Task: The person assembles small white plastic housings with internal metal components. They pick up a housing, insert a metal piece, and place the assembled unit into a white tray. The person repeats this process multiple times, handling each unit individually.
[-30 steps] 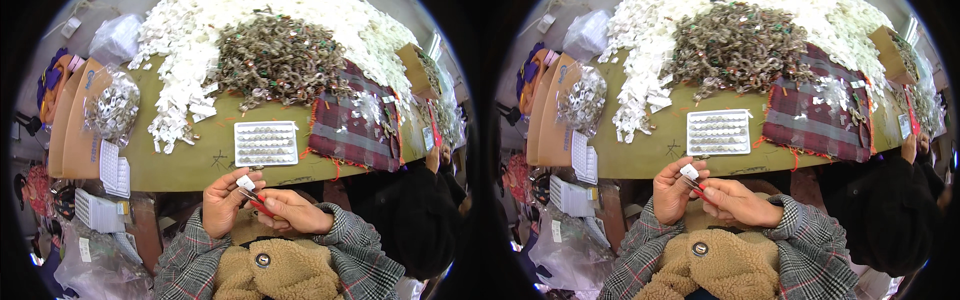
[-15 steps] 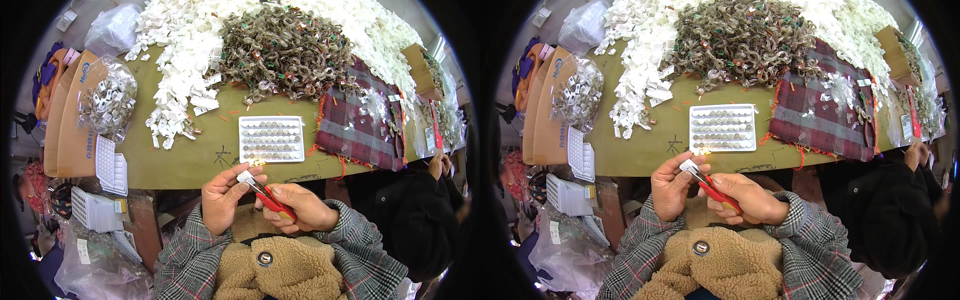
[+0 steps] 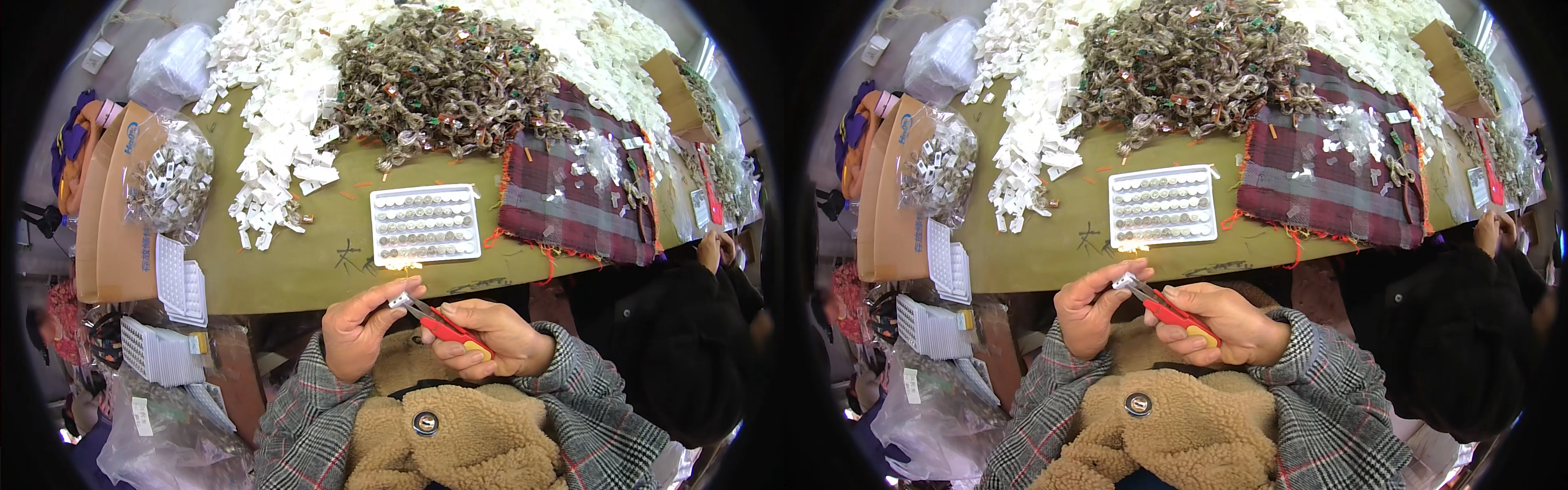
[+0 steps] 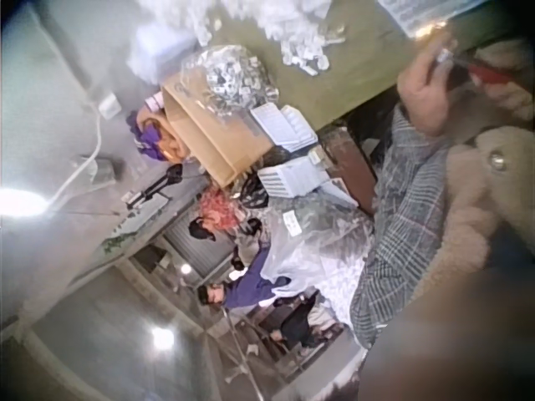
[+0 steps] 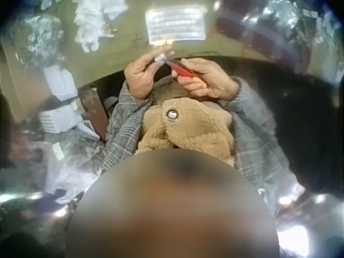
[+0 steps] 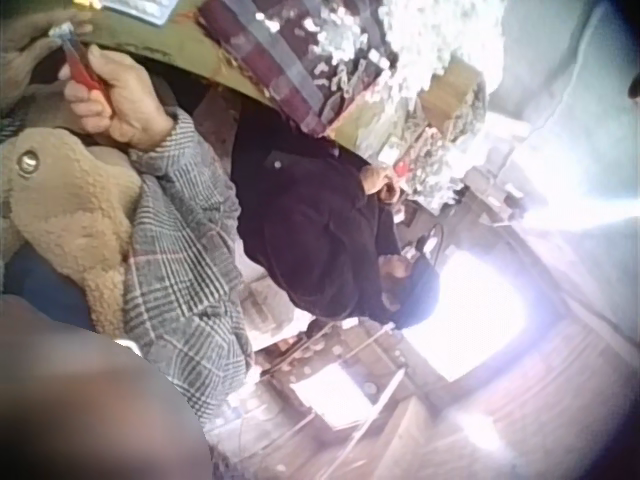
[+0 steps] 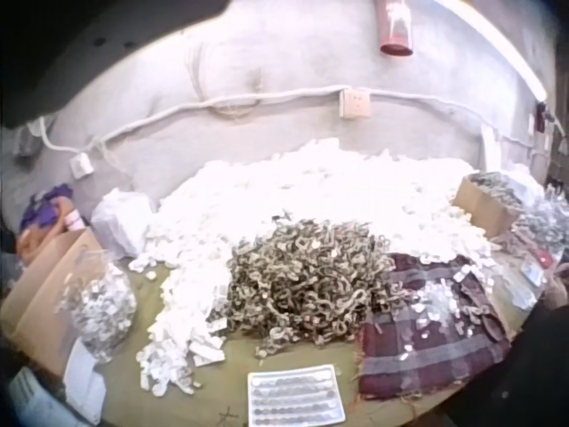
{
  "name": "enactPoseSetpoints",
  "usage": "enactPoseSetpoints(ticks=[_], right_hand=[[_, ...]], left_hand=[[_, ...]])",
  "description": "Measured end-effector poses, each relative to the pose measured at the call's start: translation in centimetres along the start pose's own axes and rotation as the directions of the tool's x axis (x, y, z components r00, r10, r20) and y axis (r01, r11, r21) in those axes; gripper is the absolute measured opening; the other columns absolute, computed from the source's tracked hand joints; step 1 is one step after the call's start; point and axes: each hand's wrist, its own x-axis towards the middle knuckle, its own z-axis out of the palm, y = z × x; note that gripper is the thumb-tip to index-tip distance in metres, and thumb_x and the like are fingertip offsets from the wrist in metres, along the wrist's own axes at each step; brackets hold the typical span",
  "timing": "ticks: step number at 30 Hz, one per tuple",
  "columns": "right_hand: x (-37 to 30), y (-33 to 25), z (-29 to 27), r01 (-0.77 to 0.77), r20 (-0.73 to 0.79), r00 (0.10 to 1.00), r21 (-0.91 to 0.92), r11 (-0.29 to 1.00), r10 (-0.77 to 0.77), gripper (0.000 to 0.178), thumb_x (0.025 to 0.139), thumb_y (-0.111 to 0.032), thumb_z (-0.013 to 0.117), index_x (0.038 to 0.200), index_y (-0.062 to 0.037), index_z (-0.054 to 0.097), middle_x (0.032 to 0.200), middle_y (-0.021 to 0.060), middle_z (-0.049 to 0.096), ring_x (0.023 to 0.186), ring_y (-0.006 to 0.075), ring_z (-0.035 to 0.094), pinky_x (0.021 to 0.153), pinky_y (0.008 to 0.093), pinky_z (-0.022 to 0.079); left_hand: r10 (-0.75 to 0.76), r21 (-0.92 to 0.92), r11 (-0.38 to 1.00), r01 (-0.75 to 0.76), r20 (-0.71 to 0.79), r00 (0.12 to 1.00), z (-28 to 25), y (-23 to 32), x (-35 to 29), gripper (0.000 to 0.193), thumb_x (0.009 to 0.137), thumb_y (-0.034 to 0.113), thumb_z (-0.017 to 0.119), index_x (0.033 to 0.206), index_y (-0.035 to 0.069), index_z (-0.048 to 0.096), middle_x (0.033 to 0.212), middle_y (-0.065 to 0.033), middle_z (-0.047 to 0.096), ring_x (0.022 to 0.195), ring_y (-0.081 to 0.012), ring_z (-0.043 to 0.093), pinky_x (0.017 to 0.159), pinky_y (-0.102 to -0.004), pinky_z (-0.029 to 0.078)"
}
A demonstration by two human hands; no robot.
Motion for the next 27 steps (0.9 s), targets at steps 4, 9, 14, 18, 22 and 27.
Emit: enactPoseSetpoints(ticks=[4,9,14,18,22,27], right_hand=[[-0.6,0.3,-1.1,-0.018,0.049,0.999,-0.015,1.000,0.019,0.038,0.108,-0.033,0.040,0.114,0.0010,0.055,0.073,0.0024,0.047,0.049,0.0047,0.035,0.038,0.0183,0.028],[-1.3,0.8,-1.9,-0.021,0.083,0.996,-0.107,0.994,0.030,0.038,0.107,-0.037,0.043,0.111,0.0001,0.054,0.067,-0.0042,0.037,0.049,0.0017,0.030,0.038,0.0163,0.026],[-3.9,0.6,-2.3,0.058,-0.109,0.986,-0.491,0.869,-0.128,0.038,0.107,-0.038,0.043,0.114,-0.0022,0.057,0.070,-0.0032,0.046,0.050,0.0013,0.029,0.039,0.0158,0.022],[-8.8,-1.0,-3.7,0.309,-0.093,0.389,-0.924,0.225,-0.916,0.029,0.102,-0.026,0.051,0.100,-0.0011,0.066,0.075,0.0013,0.061,0.068,0.0102,0.056,0.064,0.0270,0.047],[-13.6,-3.9,-5.8,-0.474,0.332,-0.220,-0.858,-0.197,-0.917,0.022,0.091,-0.017,0.068,0.108,-0.0038,0.066,0.089,0.0144,0.061,0.079,0.0342,0.064,0.069,0.0408,0.052],[-16.9,-6.5,-8.1,-0.753,0.493,-0.016,-0.578,-0.314,-0.870,0.029,0.083,-0.017,0.073,0.109,-0.0045,0.067,0.093,0.0077,0.060,0.089,0.0262,0.059,0.080,0.0371,0.047]], left_hand=[[-0.020,0.076,0.997,0.013,0.093,0.995,-0.5,0.4,0.0,0.034,0.085,-0.013,0.062,0.117,-0.004,0.067,0.111,-0.0160,0.072,0.103,-0.0232,0.071,0.091,-0.0314,0.055],[-0.051,0.175,0.984,0.012,0.220,0.974,-0.6,1.2,0.7,0.033,0.079,-0.011,0.065,0.110,-0.002,0.071,0.105,-0.0134,0.075,0.097,-0.0217,0.073,0.086,-0.0290,0.056],[-0.156,0.165,0.979,0.116,0.255,0.954,0.3,1.4,0.6,0.026,0.086,-0.011,0.061,0.110,-0.006,0.070,0.102,-0.0156,0.074,0.091,-0.0205,0.073,0.084,-0.0287,0.056],[-0.275,-0.210,0.924,0.319,0.214,0.937,0.9,0.3,0.3,0.025,0.090,-0.007,0.061,0.115,-0.008,0.063,0.105,-0.0245,0.071,0.091,-0.0302,0.073,0.081,-0.0377,0.061],[-0.328,-0.269,0.877,0.399,0.272,0.905,1.1,-0.5,0.3,0.026,0.092,-0.009,0.058,0.118,-0.010,0.060,0.110,-0.0260,0.069,0.097,-0.0312,0.071,0.087,-0.0395,0.060],[-0.356,-0.267,0.866,0.422,0.264,0.897,1.6,-1.2,0.5,0.027,0.093,-0.008,0.058,0.120,-0.009,0.060,0.111,-0.0257,0.068,0.095,-0.0300,0.072,0.084,-0.0387,0.061]])
